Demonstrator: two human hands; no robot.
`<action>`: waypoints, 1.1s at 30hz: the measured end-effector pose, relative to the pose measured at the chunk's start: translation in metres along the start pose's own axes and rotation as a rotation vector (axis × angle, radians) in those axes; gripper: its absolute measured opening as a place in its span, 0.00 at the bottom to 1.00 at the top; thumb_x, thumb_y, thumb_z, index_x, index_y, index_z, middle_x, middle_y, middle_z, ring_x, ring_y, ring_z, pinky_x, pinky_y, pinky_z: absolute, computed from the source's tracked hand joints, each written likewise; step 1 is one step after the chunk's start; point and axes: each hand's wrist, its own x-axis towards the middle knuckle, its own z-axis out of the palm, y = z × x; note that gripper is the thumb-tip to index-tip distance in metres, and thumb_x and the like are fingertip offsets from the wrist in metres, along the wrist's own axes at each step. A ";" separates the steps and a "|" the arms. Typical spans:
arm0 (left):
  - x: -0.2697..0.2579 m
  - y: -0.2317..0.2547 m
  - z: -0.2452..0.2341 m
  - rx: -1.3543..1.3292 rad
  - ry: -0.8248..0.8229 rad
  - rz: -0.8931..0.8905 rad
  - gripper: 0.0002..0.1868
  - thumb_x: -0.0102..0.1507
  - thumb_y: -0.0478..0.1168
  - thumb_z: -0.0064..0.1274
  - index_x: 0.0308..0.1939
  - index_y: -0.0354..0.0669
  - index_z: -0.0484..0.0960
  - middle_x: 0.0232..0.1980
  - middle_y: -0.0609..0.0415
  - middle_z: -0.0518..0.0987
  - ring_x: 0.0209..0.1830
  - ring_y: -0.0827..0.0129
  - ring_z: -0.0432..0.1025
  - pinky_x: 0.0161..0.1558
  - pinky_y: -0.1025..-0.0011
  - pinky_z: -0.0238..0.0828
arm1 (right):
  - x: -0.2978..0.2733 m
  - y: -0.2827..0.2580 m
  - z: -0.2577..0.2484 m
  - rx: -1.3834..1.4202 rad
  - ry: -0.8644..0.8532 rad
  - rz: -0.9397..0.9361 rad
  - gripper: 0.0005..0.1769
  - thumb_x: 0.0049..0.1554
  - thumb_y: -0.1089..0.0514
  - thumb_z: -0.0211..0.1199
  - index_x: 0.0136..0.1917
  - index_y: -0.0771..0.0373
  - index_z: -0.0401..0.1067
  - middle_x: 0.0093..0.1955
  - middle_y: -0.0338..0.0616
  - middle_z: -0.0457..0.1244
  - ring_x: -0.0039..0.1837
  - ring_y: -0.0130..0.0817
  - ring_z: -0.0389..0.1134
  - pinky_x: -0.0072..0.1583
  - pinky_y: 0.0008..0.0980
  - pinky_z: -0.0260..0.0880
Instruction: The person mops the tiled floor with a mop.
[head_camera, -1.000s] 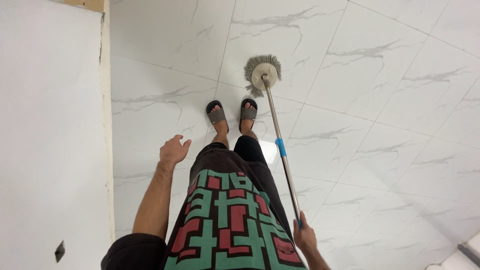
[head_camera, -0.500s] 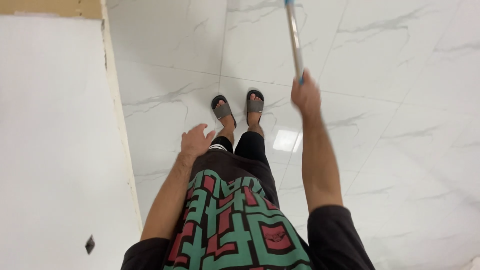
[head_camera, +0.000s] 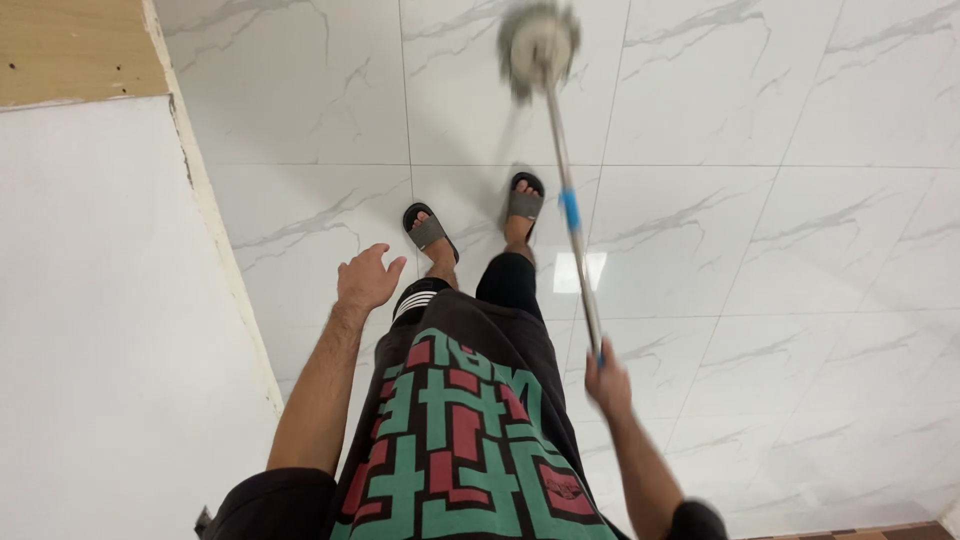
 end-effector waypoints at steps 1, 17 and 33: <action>-0.003 0.004 0.000 0.004 0.007 -0.014 0.33 0.66 0.62 0.46 0.66 0.45 0.74 0.60 0.47 0.81 0.60 0.53 0.74 0.64 0.46 0.61 | 0.056 -0.018 -0.010 -0.001 0.041 -0.091 0.34 0.62 0.45 0.55 0.77 0.58 0.58 0.44 0.68 0.69 0.46 0.71 0.70 0.49 0.63 0.71; 0.024 0.220 0.043 0.089 -0.143 0.006 0.32 0.66 0.61 0.47 0.65 0.42 0.75 0.61 0.45 0.80 0.62 0.51 0.73 0.63 0.45 0.63 | 0.081 0.080 -0.088 -0.020 -0.074 0.013 0.36 0.62 0.39 0.49 0.80 0.47 0.50 0.42 0.66 0.68 0.43 0.70 0.70 0.44 0.64 0.70; 0.004 0.240 0.032 0.098 -0.024 -0.054 0.30 0.65 0.60 0.47 0.64 0.45 0.75 0.64 0.50 0.78 0.63 0.54 0.72 0.66 0.41 0.54 | 0.432 -0.065 -0.198 0.121 0.220 -0.305 0.26 0.69 0.46 0.44 0.71 0.66 0.60 0.53 0.66 0.68 0.52 0.72 0.67 0.53 0.64 0.68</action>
